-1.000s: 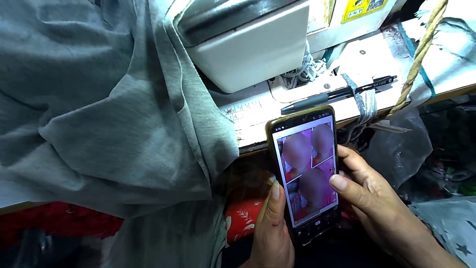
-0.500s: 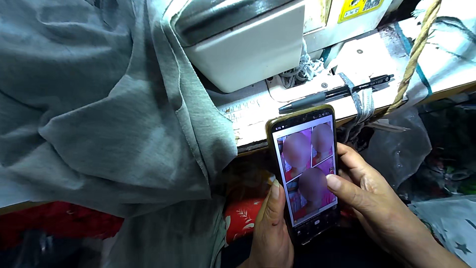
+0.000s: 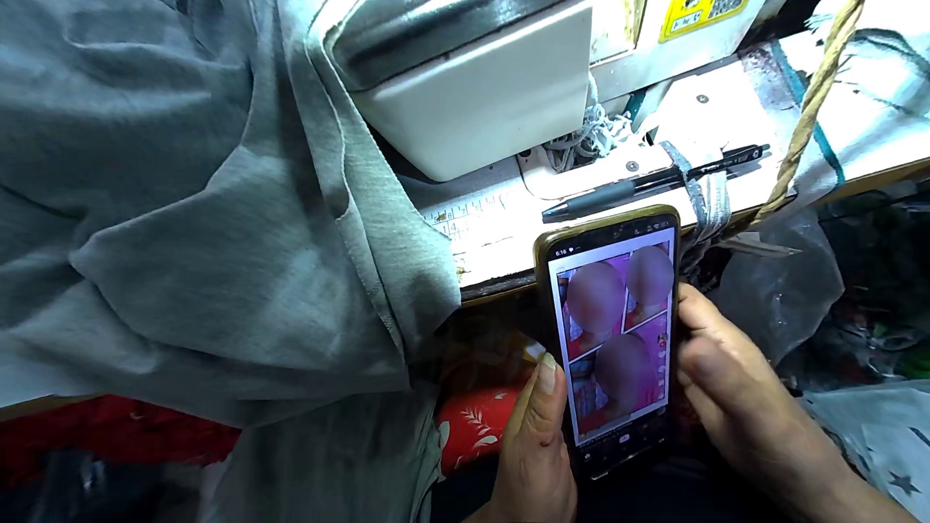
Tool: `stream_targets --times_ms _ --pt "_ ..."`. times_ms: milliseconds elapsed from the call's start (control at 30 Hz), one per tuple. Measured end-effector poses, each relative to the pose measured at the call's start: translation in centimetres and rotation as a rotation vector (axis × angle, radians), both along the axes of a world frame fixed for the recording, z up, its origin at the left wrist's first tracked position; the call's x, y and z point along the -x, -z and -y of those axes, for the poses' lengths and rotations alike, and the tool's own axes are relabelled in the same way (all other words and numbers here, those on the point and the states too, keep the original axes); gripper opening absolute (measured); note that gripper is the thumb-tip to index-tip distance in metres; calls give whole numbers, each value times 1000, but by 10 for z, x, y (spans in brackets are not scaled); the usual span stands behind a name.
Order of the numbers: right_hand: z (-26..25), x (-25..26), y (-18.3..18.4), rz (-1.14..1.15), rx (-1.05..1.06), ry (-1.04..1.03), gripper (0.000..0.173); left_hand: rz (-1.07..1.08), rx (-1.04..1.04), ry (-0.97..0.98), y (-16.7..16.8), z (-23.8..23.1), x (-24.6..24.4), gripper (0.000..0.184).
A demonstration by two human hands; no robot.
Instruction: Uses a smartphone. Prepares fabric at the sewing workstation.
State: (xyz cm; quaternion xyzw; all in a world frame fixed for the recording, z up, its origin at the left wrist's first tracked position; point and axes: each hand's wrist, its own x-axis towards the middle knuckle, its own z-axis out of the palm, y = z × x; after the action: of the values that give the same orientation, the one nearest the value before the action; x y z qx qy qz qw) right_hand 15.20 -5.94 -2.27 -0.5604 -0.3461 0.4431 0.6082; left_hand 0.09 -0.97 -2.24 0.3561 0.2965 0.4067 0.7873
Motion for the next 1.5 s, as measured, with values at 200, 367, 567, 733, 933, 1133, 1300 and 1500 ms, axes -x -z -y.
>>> stream_targets --times_ms 200,367,567,733,933,1133,1300,1500 --pt "0 4 2 -65 -14 11 59 15 34 -11 0 0 1 38" --pt "0 5 -1 -86 5 18 53 32 19 -6 1 0 0 38" --pt "1 5 0 -95 13 19 53 16 14 -11 1 0 0 39" --pt "1 3 -1 -118 2 7 52 18 4 2 1 0 0 38" --pt "1 6 0 -77 28 36 55 7 51 -19 -3 0 -1 37" --pt "2 9 0 5 14 45 57 30 74 -28 -6 1 0 34" --pt "4 11 -1 63 9 55 57 96 46 1 -2 0 1 33" --pt "6 12 2 167 -41 85 53 152 10 31 3 -2 -1 34"
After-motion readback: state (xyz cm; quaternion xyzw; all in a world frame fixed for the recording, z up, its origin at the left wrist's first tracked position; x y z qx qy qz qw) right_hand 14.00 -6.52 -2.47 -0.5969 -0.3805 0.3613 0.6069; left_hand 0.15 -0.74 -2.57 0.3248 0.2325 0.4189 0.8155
